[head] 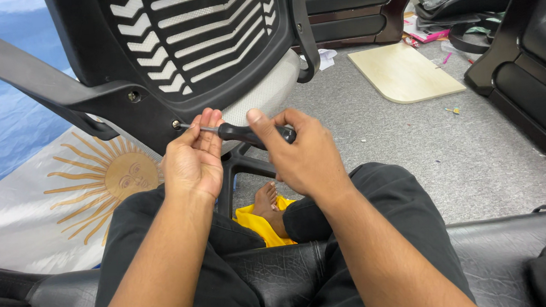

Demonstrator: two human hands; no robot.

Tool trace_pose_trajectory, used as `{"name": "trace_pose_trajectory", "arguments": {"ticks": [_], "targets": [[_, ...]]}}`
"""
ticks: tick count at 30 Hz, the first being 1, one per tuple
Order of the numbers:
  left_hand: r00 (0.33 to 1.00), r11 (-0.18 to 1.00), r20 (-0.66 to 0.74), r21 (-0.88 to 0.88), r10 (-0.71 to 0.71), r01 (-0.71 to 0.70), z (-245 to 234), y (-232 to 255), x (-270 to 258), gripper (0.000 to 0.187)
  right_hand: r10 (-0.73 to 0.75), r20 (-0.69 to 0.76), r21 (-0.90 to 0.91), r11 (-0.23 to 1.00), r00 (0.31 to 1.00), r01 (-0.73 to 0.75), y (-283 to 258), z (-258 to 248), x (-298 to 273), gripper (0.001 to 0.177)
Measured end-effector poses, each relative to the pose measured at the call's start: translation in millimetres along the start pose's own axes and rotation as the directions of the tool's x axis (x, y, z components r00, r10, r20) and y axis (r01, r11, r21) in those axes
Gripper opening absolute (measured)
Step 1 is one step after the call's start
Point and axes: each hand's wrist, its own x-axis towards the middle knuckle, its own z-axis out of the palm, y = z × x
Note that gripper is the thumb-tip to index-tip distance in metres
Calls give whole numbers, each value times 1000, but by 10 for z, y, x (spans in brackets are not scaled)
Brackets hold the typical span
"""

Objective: The person uses a screwdriver to tighten screws on the armrest of an office chair. They work on multiple screws on both sides of the chair's armrest, securing the armrest to the chair frame.

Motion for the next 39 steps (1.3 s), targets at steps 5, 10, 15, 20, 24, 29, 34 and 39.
{"name": "trace_pose_trajectory", "arguments": {"ticks": [5, 10, 15, 20, 24, 29, 34, 39], "targets": [[994, 992, -113, 126, -1, 15, -4, -12, -53, 27, -194, -43, 34, 980, 980, 195, 62, -30, 4, 33], [994, 995, -106, 100, 38, -28, -56, 26, 35, 16, -502, -68, -7, 865, 862, 502, 187, -34, 3, 36], [996, 1000, -91, 20, 25, -23, -112, 13, 83, 13, -335, -60, -78, 941, 940, 330, 95, 39, 14, 41], [1000, 1000, -1, -18, -4, 4, -89, 13, 74, 14, -7, 33, -95, 995, 999, 10, 63, -6, 41, 38], [993, 998, -117, 58, -5, 12, -66, 9, 65, 17, -600, -96, -92, 800, 794, 593, 149, -16, 40, 37], [986, 997, -162, 64, 44, -34, -67, 31, 120, 12, -681, -90, -65, 732, 727, 678, 144, 32, 18, 41], [992, 999, -125, 22, 26, -24, -71, 37, 123, 12, -145, 62, -212, 965, 987, 155, 15, -2, 36, 33], [995, 997, -102, 76, 23, -15, -31, 71, 52, 13, -488, 36, -238, 843, 872, 482, 20, 46, 43, 29]]}}
